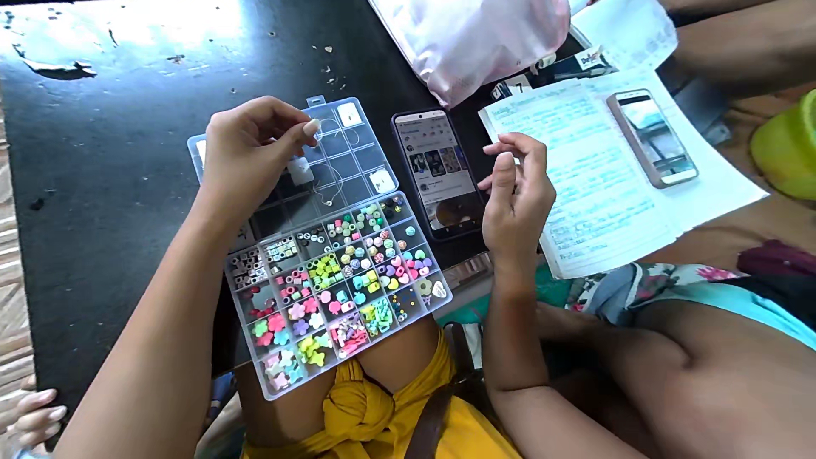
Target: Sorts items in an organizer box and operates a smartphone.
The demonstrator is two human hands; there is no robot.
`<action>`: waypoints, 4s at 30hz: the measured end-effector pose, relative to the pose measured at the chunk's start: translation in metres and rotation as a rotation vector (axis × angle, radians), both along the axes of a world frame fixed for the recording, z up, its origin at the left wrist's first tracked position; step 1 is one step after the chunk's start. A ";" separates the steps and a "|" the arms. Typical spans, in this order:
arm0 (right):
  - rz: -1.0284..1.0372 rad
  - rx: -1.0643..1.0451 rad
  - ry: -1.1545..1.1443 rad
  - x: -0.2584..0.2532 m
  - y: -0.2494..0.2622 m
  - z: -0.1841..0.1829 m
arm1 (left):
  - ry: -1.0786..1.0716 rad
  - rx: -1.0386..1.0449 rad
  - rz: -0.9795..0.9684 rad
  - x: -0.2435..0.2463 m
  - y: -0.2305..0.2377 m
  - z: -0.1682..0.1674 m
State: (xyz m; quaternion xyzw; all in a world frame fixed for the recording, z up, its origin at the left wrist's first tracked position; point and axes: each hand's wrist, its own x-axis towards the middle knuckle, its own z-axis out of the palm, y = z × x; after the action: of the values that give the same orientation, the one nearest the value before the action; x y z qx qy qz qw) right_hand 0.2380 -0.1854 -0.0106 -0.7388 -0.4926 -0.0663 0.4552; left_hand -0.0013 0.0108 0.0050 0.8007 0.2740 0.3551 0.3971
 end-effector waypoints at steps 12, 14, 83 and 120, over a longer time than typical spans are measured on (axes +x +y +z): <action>0.035 -0.023 0.145 0.003 -0.005 0.000 | 0.001 -0.022 0.006 -0.001 -0.001 0.001; 0.049 -0.017 0.163 0.004 -0.005 -0.001 | 0.001 -0.019 0.005 -0.001 -0.001 0.001; 0.325 0.114 0.489 0.013 -0.010 -0.002 | 0.037 -0.033 0.004 -0.002 -0.001 0.001; 0.324 0.208 0.575 0.016 -0.010 -0.003 | 0.044 -0.024 0.000 -0.003 -0.002 0.001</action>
State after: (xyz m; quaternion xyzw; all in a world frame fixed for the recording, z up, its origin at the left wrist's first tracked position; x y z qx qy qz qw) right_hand 0.2535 -0.1957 -0.0133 -0.5890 -0.4456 0.1679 0.6529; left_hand -0.0039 0.0086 0.0058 0.8035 0.2872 0.3339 0.4006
